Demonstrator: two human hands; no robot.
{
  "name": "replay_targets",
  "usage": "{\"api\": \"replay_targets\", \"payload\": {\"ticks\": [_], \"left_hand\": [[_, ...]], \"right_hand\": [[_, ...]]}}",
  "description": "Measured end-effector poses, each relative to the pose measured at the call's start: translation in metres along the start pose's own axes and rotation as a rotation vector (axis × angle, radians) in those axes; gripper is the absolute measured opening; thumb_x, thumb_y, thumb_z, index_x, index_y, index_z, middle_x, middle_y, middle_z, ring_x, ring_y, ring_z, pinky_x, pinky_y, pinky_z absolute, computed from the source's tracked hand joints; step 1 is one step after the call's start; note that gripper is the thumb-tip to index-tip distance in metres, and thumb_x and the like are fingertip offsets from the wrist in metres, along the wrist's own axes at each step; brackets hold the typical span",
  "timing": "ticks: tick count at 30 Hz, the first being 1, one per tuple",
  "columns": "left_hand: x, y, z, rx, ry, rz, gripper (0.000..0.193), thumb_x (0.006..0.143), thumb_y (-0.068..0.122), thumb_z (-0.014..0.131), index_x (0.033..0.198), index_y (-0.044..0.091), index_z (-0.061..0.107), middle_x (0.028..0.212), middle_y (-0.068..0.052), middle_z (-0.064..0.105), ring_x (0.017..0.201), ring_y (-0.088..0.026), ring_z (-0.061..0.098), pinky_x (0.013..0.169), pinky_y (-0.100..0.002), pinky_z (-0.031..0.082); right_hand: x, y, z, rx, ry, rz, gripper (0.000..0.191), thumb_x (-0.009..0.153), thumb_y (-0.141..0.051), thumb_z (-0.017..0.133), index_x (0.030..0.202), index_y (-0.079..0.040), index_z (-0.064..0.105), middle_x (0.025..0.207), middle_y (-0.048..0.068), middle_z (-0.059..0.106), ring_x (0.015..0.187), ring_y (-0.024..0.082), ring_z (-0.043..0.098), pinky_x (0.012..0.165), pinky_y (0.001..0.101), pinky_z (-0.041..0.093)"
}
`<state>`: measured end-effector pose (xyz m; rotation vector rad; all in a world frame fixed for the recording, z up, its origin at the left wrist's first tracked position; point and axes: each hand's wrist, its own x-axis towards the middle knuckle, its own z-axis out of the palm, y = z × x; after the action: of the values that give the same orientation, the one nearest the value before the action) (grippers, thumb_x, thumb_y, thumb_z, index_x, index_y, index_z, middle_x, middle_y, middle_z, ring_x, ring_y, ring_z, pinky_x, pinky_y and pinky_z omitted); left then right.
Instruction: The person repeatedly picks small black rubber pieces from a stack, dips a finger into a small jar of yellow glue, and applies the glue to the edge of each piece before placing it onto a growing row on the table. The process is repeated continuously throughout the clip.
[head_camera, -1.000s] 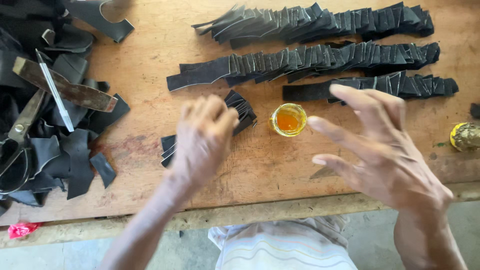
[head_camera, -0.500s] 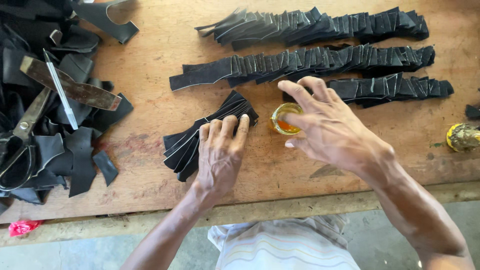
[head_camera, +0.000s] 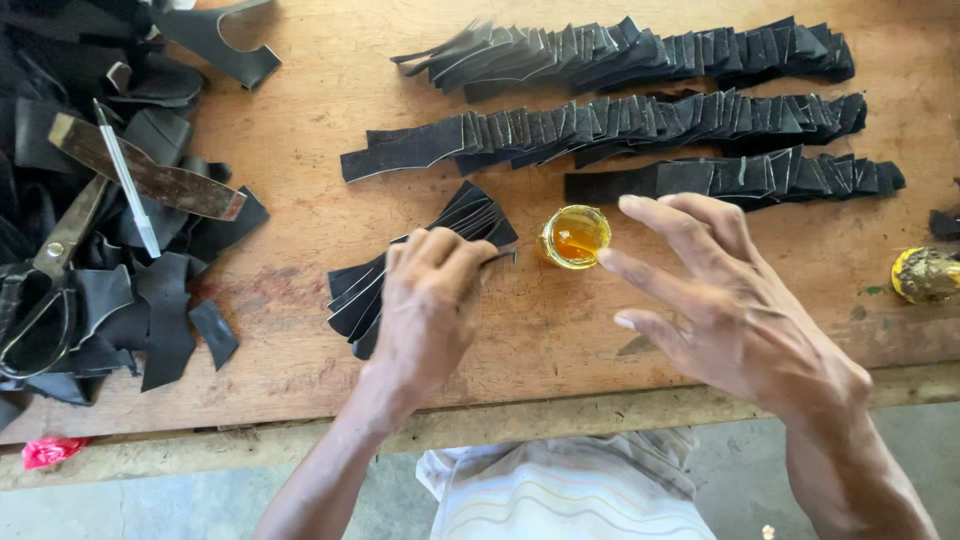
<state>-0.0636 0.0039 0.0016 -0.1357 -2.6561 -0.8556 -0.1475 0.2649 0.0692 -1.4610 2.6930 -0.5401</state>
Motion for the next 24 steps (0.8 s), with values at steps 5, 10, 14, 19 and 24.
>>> {"api": "replay_targets", "payload": {"ticks": [5, 10, 14, 19, 24], "left_hand": [[-0.003, 0.002, -0.025, -0.649, 0.057, -0.306, 0.026, 0.094, 0.002, 0.072, 0.117, 0.007, 0.059, 0.098, -0.004, 0.069, 0.086, -0.009, 0.068, 0.076, -0.023, 0.059], [-0.003, 0.005, -0.021, -1.398, 0.032, -0.555, 0.03, 0.094, -0.002, 0.073, 0.12, 0.002, 0.06, 0.1, -0.008, 0.07, 0.089, -0.013, 0.07, 0.08, -0.028, 0.061], [-0.004, 0.005, -0.01, -1.578, -0.042, -0.533, 0.027, 0.096, -0.001, 0.073, 0.12, 0.0, 0.06, 0.101, -0.01, 0.07, 0.087, -0.015, 0.07, 0.08, -0.028, 0.061], [-0.006, 0.009, -0.003, -1.675, -0.085, -0.563, 0.025, 0.095, -0.001, 0.073, 0.119, -0.003, 0.064, 0.102, -0.011, 0.07, 0.09, -0.014, 0.069, 0.081, -0.028, 0.061], [-0.006, 0.015, 0.003, -1.707, -0.119, -0.519, 0.027, 0.095, -0.001, 0.074, 0.118, -0.002, 0.062, 0.105, -0.009, 0.07, 0.096, -0.013, 0.069, 0.086, -0.027, 0.059]], "right_hand": [[-0.026, -0.005, -0.012, 0.127, 0.493, -0.016, 0.037, 0.089, -0.035, 0.08, 0.115, -0.01, 0.071, 0.131, 0.019, 0.053, 0.106, 0.022, 0.059, 0.082, 0.0296, 0.059], [-0.034, -0.021, 0.016, 0.328, 0.528, -0.008, 0.056, 0.094, -0.044, 0.074, 0.136, -0.011, 0.059, 0.127, 0.009, 0.058, 0.1, 0.016, 0.061, 0.082, 0.0305, 0.061], [-0.022, -0.027, 0.046, 0.442, 0.237, -0.095, 0.082, 0.09, -0.046, 0.071, 0.157, -0.015, 0.034, 0.138, 0.014, 0.054, 0.124, 0.026, 0.055, 0.101, 0.0435, 0.057], [-0.017, -0.031, 0.057, 0.49, 0.129, -0.114, 0.1, 0.089, -0.045, 0.076, 0.165, -0.023, 0.014, 0.147, 0.013, 0.046, 0.135, 0.029, 0.049, 0.112, 0.0493, 0.05], [-0.01, -0.031, 0.059, 0.58, 0.058, -0.037, 0.101, 0.086, -0.043, 0.078, 0.163, -0.018, 0.018, 0.145, 0.017, 0.045, 0.127, 0.029, 0.052, 0.099, 0.0449, 0.055]]}}
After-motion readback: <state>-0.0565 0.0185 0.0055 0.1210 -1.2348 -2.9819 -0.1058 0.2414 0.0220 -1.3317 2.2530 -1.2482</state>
